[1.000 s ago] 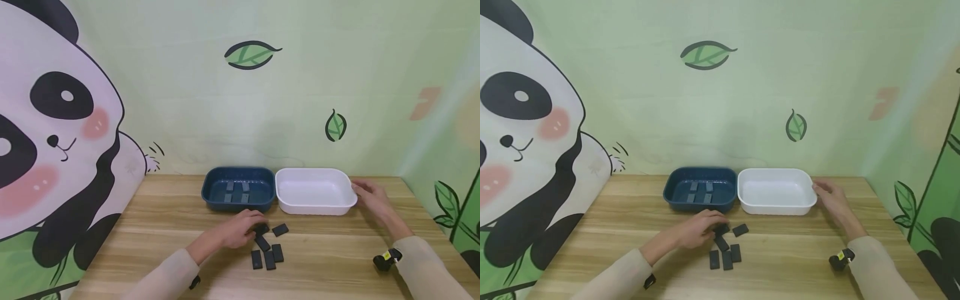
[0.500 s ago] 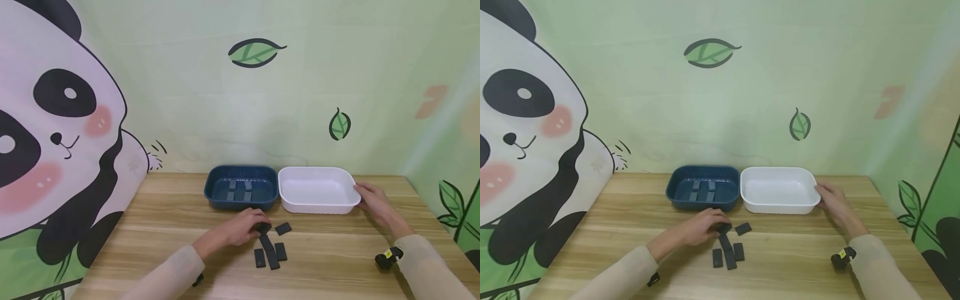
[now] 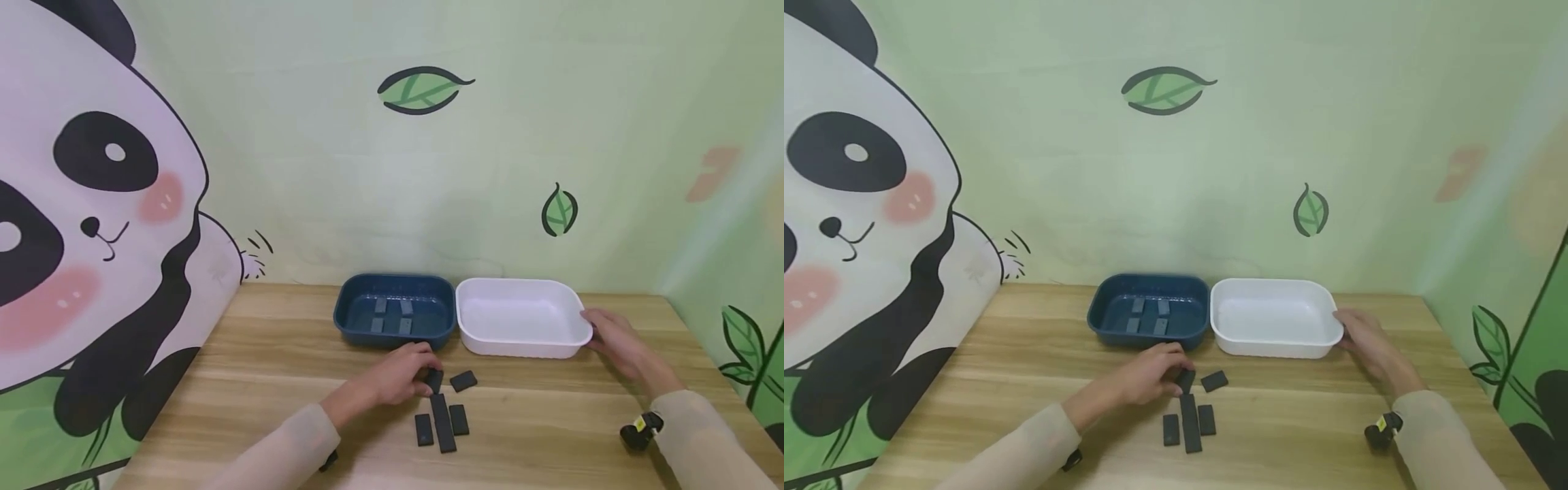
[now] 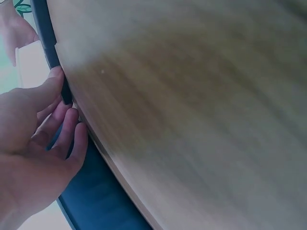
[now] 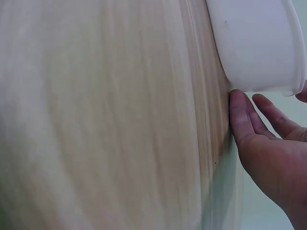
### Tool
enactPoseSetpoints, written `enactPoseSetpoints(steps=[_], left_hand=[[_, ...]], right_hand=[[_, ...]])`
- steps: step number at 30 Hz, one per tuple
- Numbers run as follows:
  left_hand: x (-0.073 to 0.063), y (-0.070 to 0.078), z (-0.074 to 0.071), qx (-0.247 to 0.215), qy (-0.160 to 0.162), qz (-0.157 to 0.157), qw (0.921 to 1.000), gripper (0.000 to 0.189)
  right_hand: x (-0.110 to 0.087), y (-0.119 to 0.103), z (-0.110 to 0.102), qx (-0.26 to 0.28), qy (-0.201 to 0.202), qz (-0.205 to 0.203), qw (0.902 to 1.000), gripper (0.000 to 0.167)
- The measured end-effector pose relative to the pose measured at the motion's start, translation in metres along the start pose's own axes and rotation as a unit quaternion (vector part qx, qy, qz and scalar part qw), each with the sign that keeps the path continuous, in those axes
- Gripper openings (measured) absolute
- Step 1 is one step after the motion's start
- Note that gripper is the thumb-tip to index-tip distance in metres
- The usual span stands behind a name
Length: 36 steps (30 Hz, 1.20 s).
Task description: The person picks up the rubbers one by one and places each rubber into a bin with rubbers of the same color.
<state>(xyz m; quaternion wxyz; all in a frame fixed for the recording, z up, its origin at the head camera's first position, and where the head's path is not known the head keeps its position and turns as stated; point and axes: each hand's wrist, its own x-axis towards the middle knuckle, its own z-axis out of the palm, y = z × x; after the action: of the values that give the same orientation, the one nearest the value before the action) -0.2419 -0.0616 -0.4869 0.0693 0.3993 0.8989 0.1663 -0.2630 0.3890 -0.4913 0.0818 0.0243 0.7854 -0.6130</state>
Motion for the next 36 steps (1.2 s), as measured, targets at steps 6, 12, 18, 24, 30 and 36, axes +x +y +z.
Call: enactPoseSetpoints(steps=[6, 12, 18, 24, 30, 36], left_hand=[[0.003, -0.002, 0.002, -0.012, 0.005, -0.002, 0.9999, 0.040], [0.002, -0.002, 0.005, -0.029, 0.009, -0.007, 0.9995, 0.041], [0.000, -0.004, 0.006, -0.037, 0.015, -0.024, 0.9989, 0.044], [-0.004, -0.006, 0.006, -0.036, 0.006, -0.023, 0.9990, 0.047], [-0.005, -0.011, 0.006, -0.045, -0.003, -0.013, 0.9989, 0.046], [-0.006, -0.005, -0.004, -0.051, -0.024, -0.024, 0.9981, 0.046]], right_hand=[[-0.001, 0.003, 0.000, 0.016, 0.002, -0.002, 0.9999, 0.064], [-0.002, 0.004, 0.000, 0.015, 0.004, -0.003, 0.9999, 0.064], [-0.001, 0.001, 0.002, 0.002, -0.002, 0.012, 0.9999, 0.069], [-0.002, 0.000, 0.004, 0.010, 0.004, 0.015, 0.9998, 0.068], [-0.001, 0.000, 0.002, 0.015, 0.003, 0.012, 0.9998, 0.067], [-0.002, 0.001, 0.003, 0.019, 0.005, 0.007, 0.9998, 0.068]])
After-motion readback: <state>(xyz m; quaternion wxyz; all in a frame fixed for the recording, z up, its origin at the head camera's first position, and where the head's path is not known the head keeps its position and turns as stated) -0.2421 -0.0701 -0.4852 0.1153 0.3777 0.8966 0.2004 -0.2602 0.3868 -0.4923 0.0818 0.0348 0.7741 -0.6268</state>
